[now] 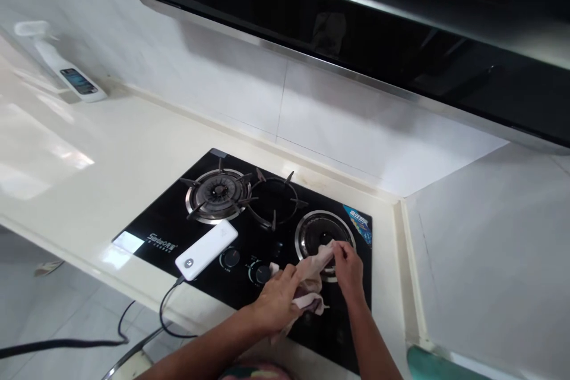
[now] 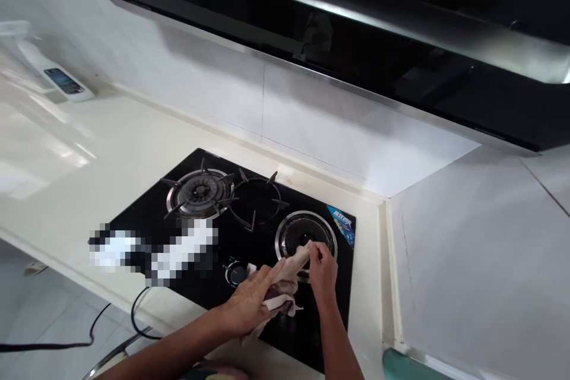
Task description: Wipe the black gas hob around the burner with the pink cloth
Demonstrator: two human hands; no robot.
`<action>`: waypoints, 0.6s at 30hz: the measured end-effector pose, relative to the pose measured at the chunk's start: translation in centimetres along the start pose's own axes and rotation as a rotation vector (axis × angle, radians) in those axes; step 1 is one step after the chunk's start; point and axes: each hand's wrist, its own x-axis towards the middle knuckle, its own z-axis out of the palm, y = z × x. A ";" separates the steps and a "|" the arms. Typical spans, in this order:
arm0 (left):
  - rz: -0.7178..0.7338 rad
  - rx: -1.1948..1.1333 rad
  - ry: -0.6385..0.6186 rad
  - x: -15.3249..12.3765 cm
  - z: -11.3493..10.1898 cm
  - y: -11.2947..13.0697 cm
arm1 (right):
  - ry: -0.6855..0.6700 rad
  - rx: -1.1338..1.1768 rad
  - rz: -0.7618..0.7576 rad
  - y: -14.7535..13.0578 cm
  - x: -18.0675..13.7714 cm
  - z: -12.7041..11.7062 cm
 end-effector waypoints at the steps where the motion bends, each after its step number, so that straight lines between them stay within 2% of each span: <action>1: -0.001 -0.012 -0.013 -0.2 0.2 -0.1 | 0.001 0.031 0.005 -0.4 0.5 -0.1; 4: -0.026 -0.075 -0.012 -0.6 0.7 -0.4 | 0.005 0.082 0.021 -1.8 2.6 0.9; 6: -0.055 -0.148 0.036 -0.5 0.7 -0.6 | 0.043 0.036 0.009 -3.2 4.3 2.3; 8: -0.104 -0.208 0.090 -0.2 0.1 -0.6 | 0.004 -0.130 -0.010 -4.5 5.9 4.1; 10: -0.163 -0.189 0.095 0.4 -0.7 -0.2 | -0.122 -0.323 -0.021 -5.6 6.7 5.8; 13: -0.239 -0.008 0.011 1.1 -1.8 0.9 | -0.268 -0.450 -0.042 -6.5 5.7 7.8; 18: -0.284 0.262 -0.075 0.8 -1.6 2.1 | -0.349 -0.692 -0.254 -6.4 0.8 9.5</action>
